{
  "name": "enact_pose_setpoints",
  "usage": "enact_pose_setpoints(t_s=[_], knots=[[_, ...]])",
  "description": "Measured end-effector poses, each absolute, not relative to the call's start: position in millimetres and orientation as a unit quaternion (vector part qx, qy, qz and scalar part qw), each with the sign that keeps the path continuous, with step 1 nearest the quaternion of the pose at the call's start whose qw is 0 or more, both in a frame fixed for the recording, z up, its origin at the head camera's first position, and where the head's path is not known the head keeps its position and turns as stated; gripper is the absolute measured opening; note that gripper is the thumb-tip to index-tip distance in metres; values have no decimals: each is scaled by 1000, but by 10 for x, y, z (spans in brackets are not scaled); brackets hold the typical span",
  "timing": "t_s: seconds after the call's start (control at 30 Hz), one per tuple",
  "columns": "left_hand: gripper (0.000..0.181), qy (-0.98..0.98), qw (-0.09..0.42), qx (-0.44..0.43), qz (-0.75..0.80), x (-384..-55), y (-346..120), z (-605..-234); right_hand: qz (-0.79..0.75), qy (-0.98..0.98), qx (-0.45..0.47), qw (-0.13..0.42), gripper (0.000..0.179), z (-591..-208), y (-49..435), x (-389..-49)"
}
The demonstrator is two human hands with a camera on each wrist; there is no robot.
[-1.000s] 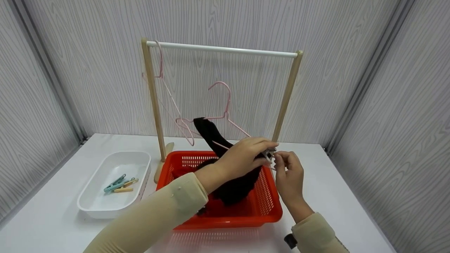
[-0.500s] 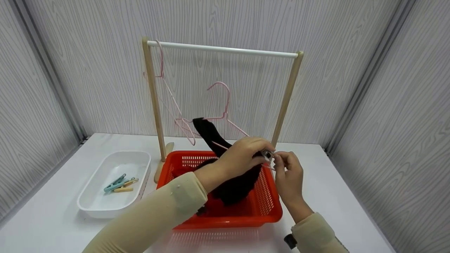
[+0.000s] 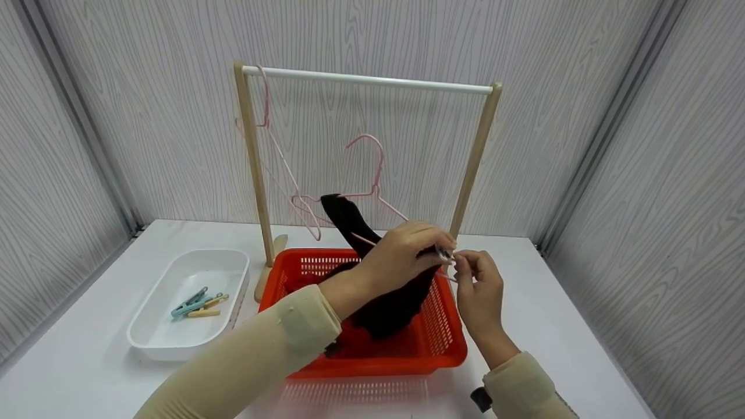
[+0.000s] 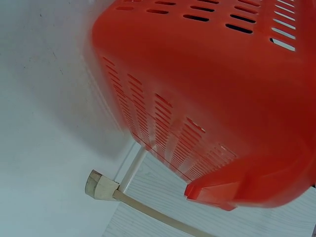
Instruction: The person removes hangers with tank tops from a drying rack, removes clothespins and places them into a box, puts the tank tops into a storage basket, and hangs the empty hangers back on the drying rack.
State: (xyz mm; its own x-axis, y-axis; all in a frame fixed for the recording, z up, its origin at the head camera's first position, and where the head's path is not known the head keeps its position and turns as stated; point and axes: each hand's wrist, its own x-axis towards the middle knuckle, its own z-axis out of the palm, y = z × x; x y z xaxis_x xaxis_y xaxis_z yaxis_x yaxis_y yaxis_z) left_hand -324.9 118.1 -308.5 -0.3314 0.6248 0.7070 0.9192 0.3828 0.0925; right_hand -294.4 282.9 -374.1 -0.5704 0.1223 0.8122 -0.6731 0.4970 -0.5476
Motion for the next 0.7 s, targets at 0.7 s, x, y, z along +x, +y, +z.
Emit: enact_pose_setpoints(t_s=[0.7], knots=[[38, -776, 313, -474, -276, -3276, 845, -3099, 475, -749, 171, 430, 9, -3759, 2887, -2976]])
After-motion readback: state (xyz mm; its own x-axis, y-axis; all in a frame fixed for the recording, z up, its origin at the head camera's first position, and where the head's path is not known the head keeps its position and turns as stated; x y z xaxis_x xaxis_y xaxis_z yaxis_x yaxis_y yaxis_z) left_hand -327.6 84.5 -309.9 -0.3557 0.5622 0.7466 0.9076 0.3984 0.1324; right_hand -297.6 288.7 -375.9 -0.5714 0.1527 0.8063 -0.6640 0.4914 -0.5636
